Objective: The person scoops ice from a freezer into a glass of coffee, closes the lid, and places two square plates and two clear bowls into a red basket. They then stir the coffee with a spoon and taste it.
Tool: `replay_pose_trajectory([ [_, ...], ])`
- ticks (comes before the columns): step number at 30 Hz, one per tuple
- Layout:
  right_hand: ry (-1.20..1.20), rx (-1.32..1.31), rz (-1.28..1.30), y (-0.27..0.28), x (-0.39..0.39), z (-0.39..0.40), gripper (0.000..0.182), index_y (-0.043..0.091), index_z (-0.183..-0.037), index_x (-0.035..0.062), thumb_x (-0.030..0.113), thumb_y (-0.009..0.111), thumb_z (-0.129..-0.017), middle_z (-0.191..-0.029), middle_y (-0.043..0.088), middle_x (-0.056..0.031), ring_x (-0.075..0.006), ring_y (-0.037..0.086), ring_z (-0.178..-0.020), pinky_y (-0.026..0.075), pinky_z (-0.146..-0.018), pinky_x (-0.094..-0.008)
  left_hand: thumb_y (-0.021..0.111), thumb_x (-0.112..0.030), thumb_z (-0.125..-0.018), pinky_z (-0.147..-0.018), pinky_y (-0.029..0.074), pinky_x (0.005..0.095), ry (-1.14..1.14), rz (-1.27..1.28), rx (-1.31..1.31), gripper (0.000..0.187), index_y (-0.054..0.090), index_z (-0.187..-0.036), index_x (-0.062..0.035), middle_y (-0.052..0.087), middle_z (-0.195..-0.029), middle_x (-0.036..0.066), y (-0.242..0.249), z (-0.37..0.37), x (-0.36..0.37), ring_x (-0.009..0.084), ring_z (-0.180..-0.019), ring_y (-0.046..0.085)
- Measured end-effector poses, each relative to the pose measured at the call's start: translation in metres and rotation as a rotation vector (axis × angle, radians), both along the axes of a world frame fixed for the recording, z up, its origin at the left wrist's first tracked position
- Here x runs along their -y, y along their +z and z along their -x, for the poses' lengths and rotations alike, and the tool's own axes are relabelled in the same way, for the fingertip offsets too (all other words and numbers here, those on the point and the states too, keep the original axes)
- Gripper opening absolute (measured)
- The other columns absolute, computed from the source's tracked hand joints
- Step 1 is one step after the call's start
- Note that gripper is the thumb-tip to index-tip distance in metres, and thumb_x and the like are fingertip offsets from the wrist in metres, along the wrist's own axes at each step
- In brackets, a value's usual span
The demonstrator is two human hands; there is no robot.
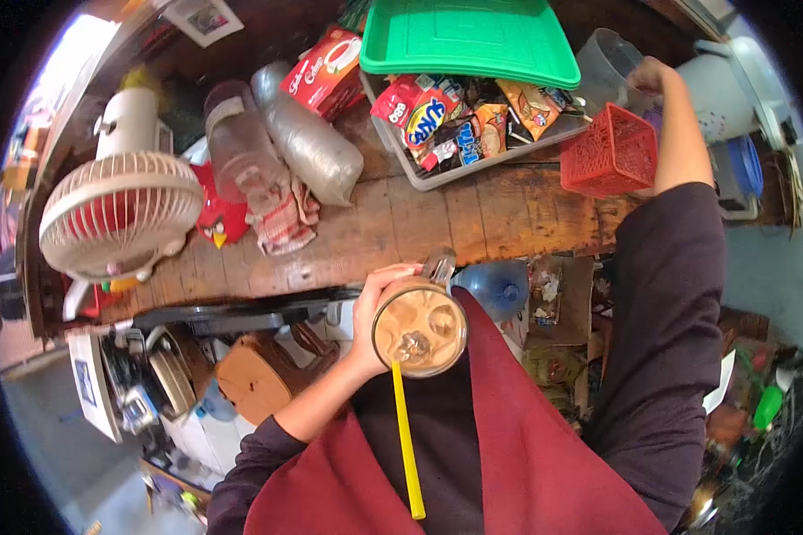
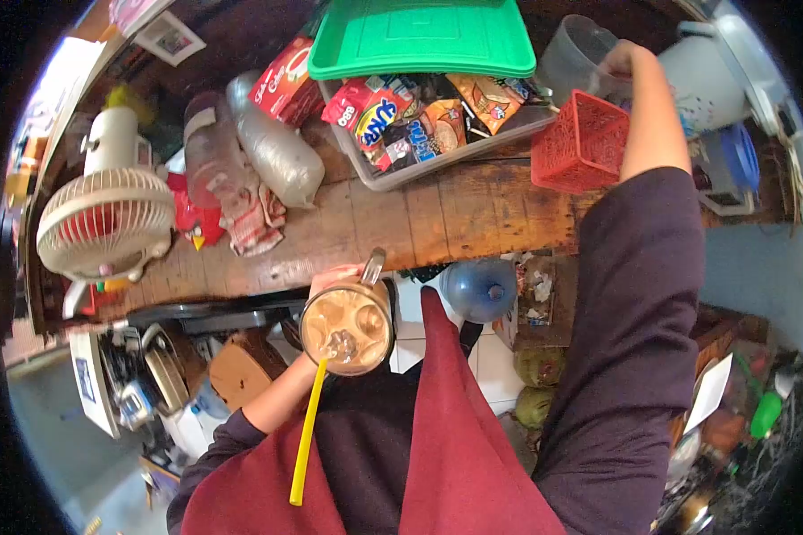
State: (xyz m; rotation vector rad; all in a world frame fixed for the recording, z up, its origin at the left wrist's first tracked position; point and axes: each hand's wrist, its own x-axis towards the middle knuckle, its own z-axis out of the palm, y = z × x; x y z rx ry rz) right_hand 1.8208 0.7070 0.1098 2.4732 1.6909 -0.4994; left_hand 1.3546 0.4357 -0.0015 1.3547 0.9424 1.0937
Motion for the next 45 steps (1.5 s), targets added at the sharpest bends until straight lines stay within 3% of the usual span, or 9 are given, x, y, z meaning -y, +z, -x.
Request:
replay_pose_trajectory([
  [3,0.042,-0.082,0.034,0.003,-0.001,-0.019,0.016,0.062,-0.063,0.0014,0.014,0.062,-0.055,-0.054,0.053,-0.0045,-0.0115,0.044,-0.043,0.035,-0.039,-0.0265,0.072,-0.009,-0.052,-0.082,0.038,0.0288,-0.023,0.509,0.114,0.055,0.042,-0.099,-0.0029,0.049,-0.102,0.014,-0.037,-0.010,0.013,0.0220,-0.096,0.048],
  [5,0.060,0.098,-0.223,0.027,0.015,-0.025,0.017,0.064,-0.068,0.0070,0.021,0.061,-0.060,-0.054,0.055,-0.0046,-0.0154,0.050,-0.048,0.039,-0.046,-0.0279,0.072,-0.010,-0.051,-0.082,0.038,0.0289,0.107,0.020,0.175,0.057,0.042,-0.099,-0.0030,0.049,-0.102,0.014,0.009,-0.044,0.027,0.0216,-0.096,0.048],
  [15,0.266,0.278,-1.163,0.079,0.211,-0.014,0.016,0.061,-0.081,0.0130,0.026,0.055,-0.075,-0.076,0.058,-0.0045,-0.0182,0.055,-0.064,0.042,-0.058,-0.0254,0.076,-0.013,-0.046,-0.083,0.038,0.0298,0.027,-0.100,-0.057,0.066,0.041,-0.101,-0.0035,0.048,-0.102,0.012,0.038,-0.122,0.069,0.0210,-0.096,0.048],
  [19,-0.294,-0.630,-1.543,0.084,0.276,-0.014,0.022,0.059,-0.089,0.0017,0.020,0.055,-0.078,-0.072,0.056,-0.0021,-0.0093,0.049,-0.061,0.042,-0.057,-0.0229,0.076,-0.014,-0.047,-0.082,0.038,0.0291,-0.027,-0.080,-0.017,0.066,0.041,-0.102,-0.0031,0.048,-0.102,0.011,0.039,-0.152,0.085,0.0188,-0.096,0.048],
  [23,-0.278,-1.196,-1.626,0.074,0.360,0.007,0.023,0.050,-0.095,-0.0016,0.017,0.043,-0.084,-0.068,0.049,-0.0036,-0.0101,0.045,-0.055,0.041,-0.051,-0.0226,0.077,-0.014,-0.047,-0.081,0.038,0.0277,-0.057,-0.142,-0.091,0.068,0.040,-0.103,-0.0035,0.049,-0.101,0.009,0.043,-0.180,0.101,0.0166,-0.093,0.049],
  [31,0.556,-0.835,-1.640,0.049,0.462,0.066,0.017,0.040,-0.094,-0.0016,0.006,0.041,-0.079,-0.079,0.052,-0.0196,-0.0200,0.050,-0.051,0.047,-0.046,-0.0281,0.077,-0.013,-0.047,-0.081,0.038,0.0266,-0.079,-0.163,-0.015,0.069,0.040,-0.104,-0.0029,0.049,-0.100,0.009,0.029,-0.241,0.130,0.0151,-0.092,0.049],
  [32,0.672,-0.779,-1.534,0.050,0.468,0.059,0.019,0.041,-0.092,-0.0021,0.004,0.047,-0.074,-0.080,0.052,-0.0198,-0.0218,0.051,-0.053,0.048,-0.048,-0.0307,0.077,-0.013,-0.047,-0.081,0.039,0.0268,-0.097,0.492,0.330,0.067,0.040,-0.103,-0.0028,0.048,-0.101,0.010,0.000,-0.246,0.135,0.0158,-0.093,0.049],
  [33,0.784,-0.722,-1.425,0.050,0.475,0.054,0.023,0.042,-0.089,-0.0026,0.002,0.052,-0.069,-0.080,0.052,-0.0201,-0.0237,0.051,-0.055,0.049,-0.050,-0.0334,0.077,-0.013,-0.047,-0.081,0.039,0.0268,-0.107,0.490,0.329,0.067,0.040,-0.103,-0.0028,0.048,-0.101,0.010,0.005,-0.252,0.138,0.0158,-0.093,0.049],
  [45,0.769,-0.376,-1.434,0.063,0.485,0.066,0.018,0.053,-0.081,0.0083,0.012,0.058,-0.065,-0.071,0.054,-0.0062,-0.0133,0.046,-0.052,0.042,-0.044,-0.0237,0.077,-0.013,-0.045,-0.080,0.040,0.0285,-0.109,-0.067,-0.025,0.066,0.040,-0.098,-0.0025,0.051,-0.100,0.012,0.029,-0.283,0.145,0.0210,-0.092,0.051],
])
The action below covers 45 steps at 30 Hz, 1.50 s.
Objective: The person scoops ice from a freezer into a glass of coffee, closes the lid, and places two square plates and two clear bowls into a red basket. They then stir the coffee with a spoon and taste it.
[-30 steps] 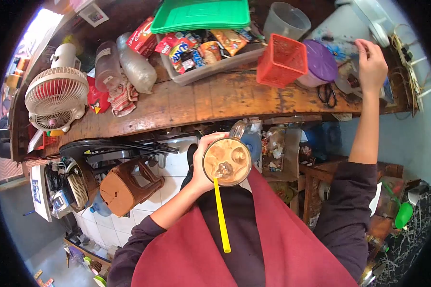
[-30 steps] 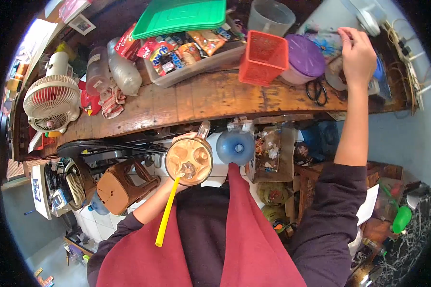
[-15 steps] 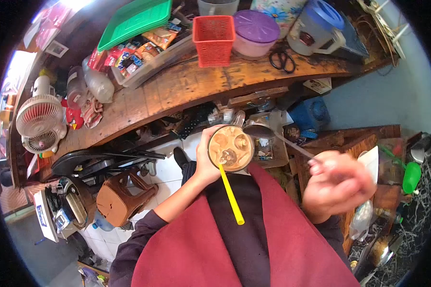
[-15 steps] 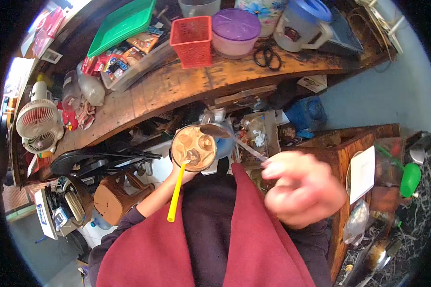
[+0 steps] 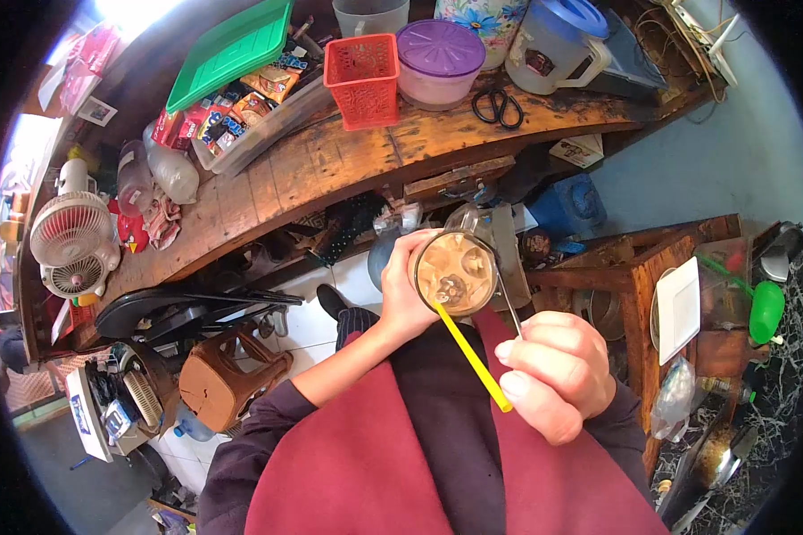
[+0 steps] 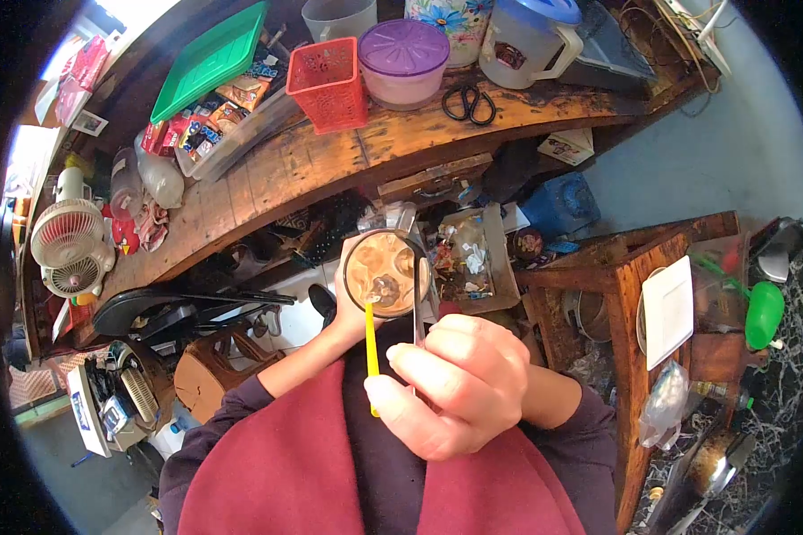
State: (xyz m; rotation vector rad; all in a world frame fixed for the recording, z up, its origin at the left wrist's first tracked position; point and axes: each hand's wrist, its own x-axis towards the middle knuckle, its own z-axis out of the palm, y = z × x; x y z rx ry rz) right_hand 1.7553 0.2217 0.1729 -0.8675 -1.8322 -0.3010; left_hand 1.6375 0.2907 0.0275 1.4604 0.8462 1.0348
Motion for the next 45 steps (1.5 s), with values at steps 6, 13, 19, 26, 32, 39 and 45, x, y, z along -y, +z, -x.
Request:
replay_pose_trajectory([
  [6,0.008,-0.014,0.030,-0.011,0.004,0.000,0.024,0.052,-0.082,0.0054,0.010,0.059,-0.060,-0.075,0.053,-0.0091,-0.0153,0.048,-0.056,0.044,-0.046,-0.0251,0.078,-0.015,-0.044,-0.081,0.040,0.0293,-0.038,-0.036,0.009,0.067,0.041,-0.099,-0.0032,0.051,-0.101,0.012,0.001,0.001,0.002,0.0220,-0.093,0.051],
  [13,0.036,-0.158,0.110,-0.023,0.012,-0.009,0.028,0.038,-0.096,-0.0021,-0.008,0.045,-0.070,-0.082,0.048,-0.0145,-0.0202,0.049,-0.061,0.049,-0.053,-0.0301,0.077,-0.014,-0.045,-0.082,0.039,0.0289,-0.036,0.008,0.046,0.067,0.041,-0.099,-0.0028,0.050,-0.101,0.012,-0.002,0.003,0.006,0.0214,-0.094,0.050],
  [19,0.017,-0.238,0.102,-0.029,0.017,-0.009,0.021,0.037,-0.098,-0.0023,-0.002,0.041,-0.077,-0.082,0.049,-0.0146,-0.0192,0.049,-0.061,0.050,-0.056,-0.0306,0.077,-0.013,-0.045,-0.082,0.039,0.0288,-0.015,0.051,0.072,0.065,0.041,-0.099,-0.0025,0.050,-0.101,0.012,-0.006,0.005,0.010,0.0213,-0.094,0.050],
  [26,-0.010,-0.273,0.098,-0.032,0.019,-0.007,0.017,0.037,-0.098,-0.0016,0.005,0.038,-0.081,-0.079,0.049,-0.0140,-0.0192,0.051,-0.059,0.050,-0.054,-0.0305,0.076,-0.012,-0.046,-0.082,0.039,0.0291,-0.021,0.009,0.067,0.065,0.041,-0.099,-0.0028,0.050,-0.101,0.012,-0.004,0.006,0.013,0.0217,-0.094,0.050],
  [32,-0.195,-0.347,-0.096,-0.037,0.009,0.003,0.018,0.033,-0.097,0.0000,0.015,0.030,-0.087,-0.061,0.044,-0.0108,-0.0126,0.039,-0.039,0.043,-0.034,-0.0234,0.076,-0.012,-0.046,-0.082,0.039,0.0294,-0.013,-0.012,0.067,0.065,0.040,-0.099,-0.0030,0.050,-0.101,0.012,-0.004,0.007,0.015,0.0224,-0.095,0.050],
  [39,-0.203,-0.414,-0.130,-0.039,0.010,0.006,0.018,0.033,-0.097,-0.0001,0.015,0.029,-0.087,-0.062,0.043,-0.0099,-0.0119,0.039,-0.041,0.045,-0.035,-0.0252,0.077,-0.013,-0.045,-0.082,0.039,0.0296,0.000,-0.037,0.024,0.066,0.040,-0.099,-0.0027,0.050,-0.101,0.012,-0.003,0.008,0.017,0.0225,-0.094,0.050],
  [45,-0.185,-0.518,-0.087,-0.042,0.013,0.004,0.016,0.031,-0.095,-0.0007,0.012,0.029,-0.086,-0.064,0.045,-0.0116,-0.0127,0.043,-0.043,0.047,-0.039,-0.0258,0.077,-0.013,-0.044,-0.081,0.039,0.0296,0.003,0.010,0.035,0.066,0.041,-0.099,-0.0027,0.051,-0.100,0.012,-0.006,0.008,0.019,0.0227,-0.094,0.050],
])
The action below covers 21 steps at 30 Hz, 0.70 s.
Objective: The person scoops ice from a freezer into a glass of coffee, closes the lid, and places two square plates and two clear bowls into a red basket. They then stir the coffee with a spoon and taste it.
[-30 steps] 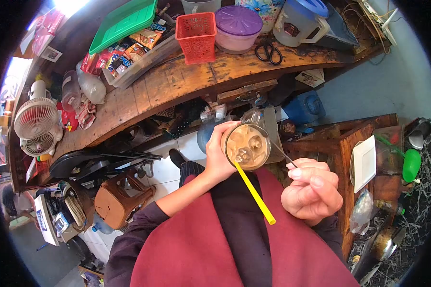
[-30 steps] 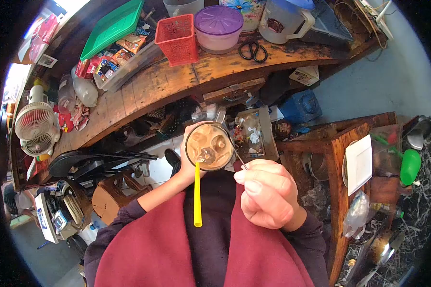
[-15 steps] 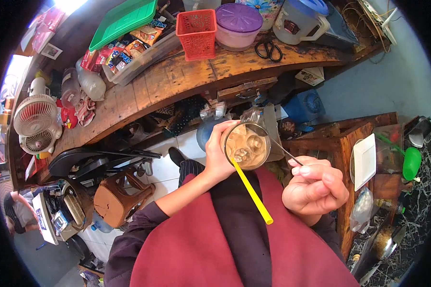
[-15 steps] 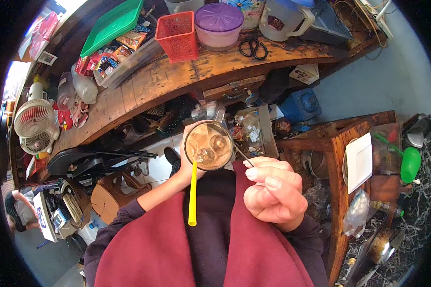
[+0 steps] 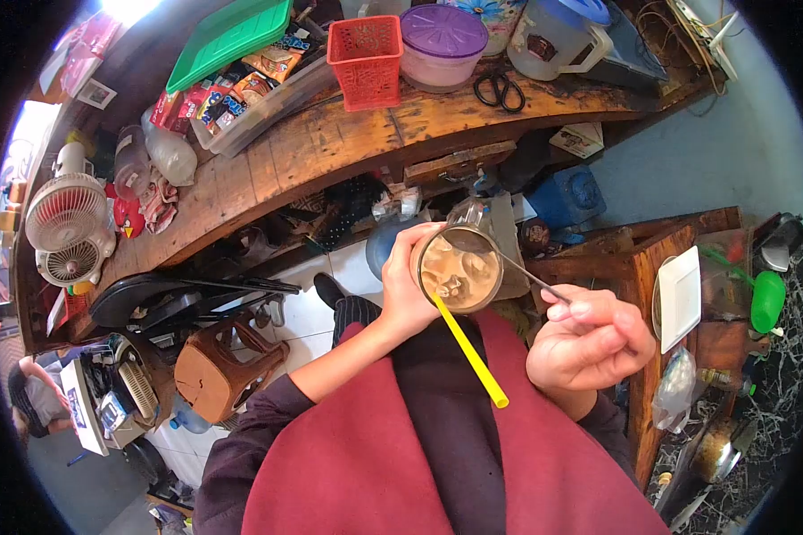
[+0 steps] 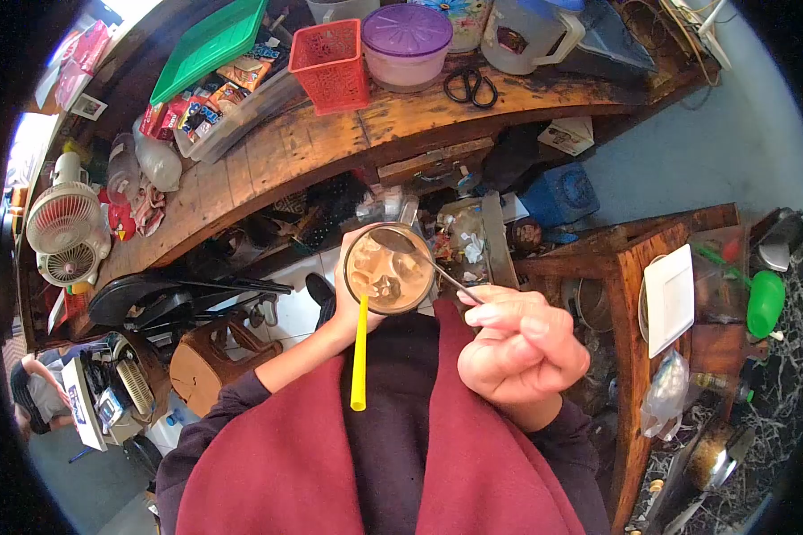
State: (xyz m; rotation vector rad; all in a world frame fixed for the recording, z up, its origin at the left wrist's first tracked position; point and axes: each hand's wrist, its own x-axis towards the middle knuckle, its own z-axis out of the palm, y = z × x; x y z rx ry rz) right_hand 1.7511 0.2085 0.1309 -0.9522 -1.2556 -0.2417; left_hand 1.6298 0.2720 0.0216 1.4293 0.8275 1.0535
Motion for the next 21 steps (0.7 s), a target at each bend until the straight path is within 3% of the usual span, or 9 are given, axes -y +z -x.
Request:
replay_pose_trajectory([
  [1,0.029,-0.056,0.013,-0.0006,0.0012,-0.0003,0.015,0.030,-0.095,-0.0017,0.010,0.029,-0.086,-0.064,0.047,-0.0131,-0.0137,0.047,-0.045,0.049,-0.042,-0.0265,0.077,-0.013,-0.044,-0.081,0.039,0.0296,-0.001,0.001,0.000,0.066,0.041,-0.099,-0.0027,0.051,-0.100,0.012,0.0011,0.0003,0.0003,0.0227,-0.094,0.050],
  [6,-0.019,-0.311,0.129,-0.0017,0.0032,0.0028,0.015,0.031,-0.097,0.0003,0.010,0.029,-0.086,-0.068,0.047,-0.0109,-0.0117,0.044,-0.046,0.049,-0.048,-0.0266,0.077,-0.014,-0.044,-0.081,0.040,0.0295,0.016,-0.067,-0.044,0.066,0.042,-0.098,-0.0026,0.051,-0.100,0.012,0.0065,0.0006,0.0007,0.0225,-0.093,0.051],
  [21,0.041,-0.468,0.257,-0.0032,-0.0009,0.0013,0.017,0.033,-0.098,0.0004,0.012,0.031,-0.087,-0.069,0.048,-0.0100,-0.0109,0.046,-0.046,0.048,-0.049,-0.0253,0.077,-0.014,-0.043,-0.079,0.041,0.0305,0.051,-0.103,-0.070,0.066,0.042,-0.098,-0.0033,0.051,-0.099,0.012,0.0046,-0.0011,-0.0006,0.0235,-0.091,0.052],
])
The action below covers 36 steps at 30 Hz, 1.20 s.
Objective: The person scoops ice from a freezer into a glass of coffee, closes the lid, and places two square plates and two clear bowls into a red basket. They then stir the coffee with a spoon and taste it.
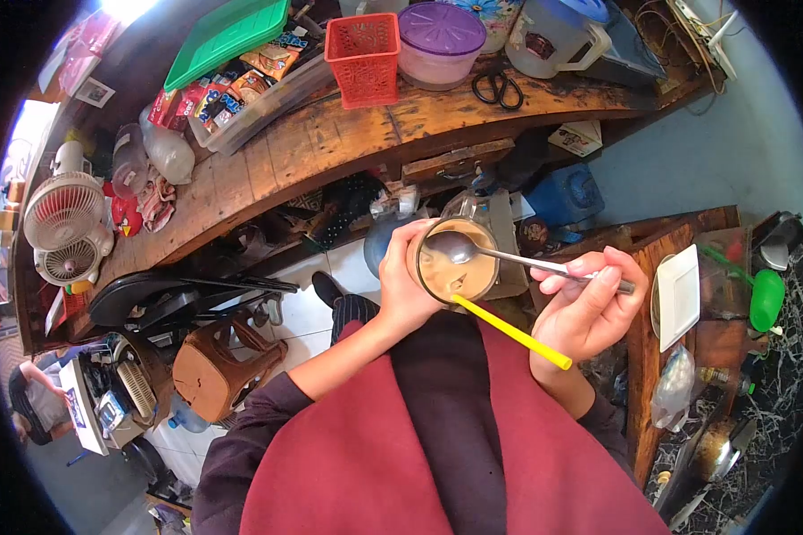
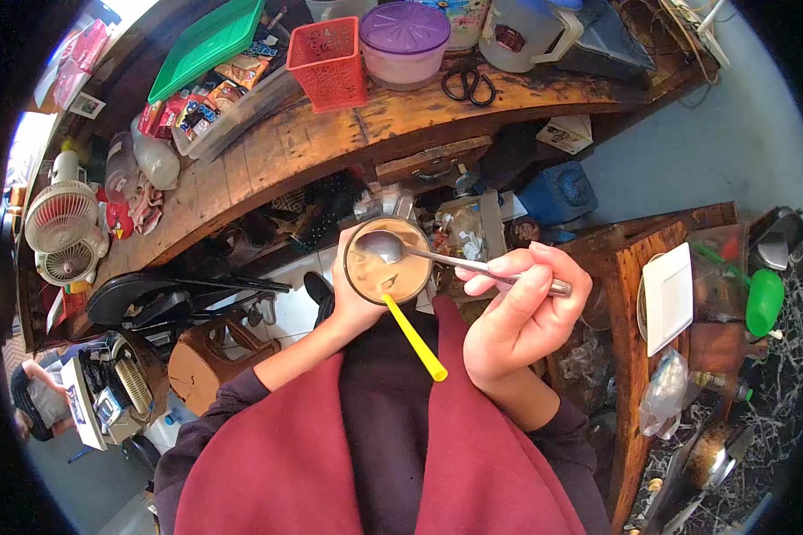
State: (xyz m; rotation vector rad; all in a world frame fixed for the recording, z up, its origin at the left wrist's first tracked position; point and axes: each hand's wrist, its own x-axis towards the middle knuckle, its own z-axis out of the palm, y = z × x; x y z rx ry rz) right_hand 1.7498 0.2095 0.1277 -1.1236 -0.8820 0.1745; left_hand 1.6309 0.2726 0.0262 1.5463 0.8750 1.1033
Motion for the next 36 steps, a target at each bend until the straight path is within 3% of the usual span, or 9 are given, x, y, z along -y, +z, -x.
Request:
replay_pose_trajectory([
  [19,0.019,-0.241,0.043,0.0017,0.0029,-0.0032,0.017,0.034,-0.097,0.0013,0.015,0.030,-0.087,-0.069,0.045,-0.0082,-0.0109,0.045,-0.044,0.049,-0.048,-0.0270,0.078,-0.015,-0.044,-0.078,0.041,0.0289,-0.038,0.017,-0.023,0.067,0.041,-0.099,-0.0029,0.052,-0.097,0.011,0.0004,-0.0042,-0.0012,0.0209,-0.090,0.052],
  [36,-0.024,-0.275,0.036,0.0016,0.0086,-0.0043,0.017,0.035,-0.097,0.0023,0.016,0.031,-0.088,-0.069,0.045,-0.0073,-0.0112,0.044,-0.043,0.049,-0.046,-0.0275,0.078,-0.015,-0.045,-0.076,0.042,0.0285,-0.023,0.008,-0.048,0.065,0.041,-0.098,-0.0030,0.053,-0.095,0.011,-0.0025,-0.0077,0.0026,0.0208,-0.088,0.054],
])
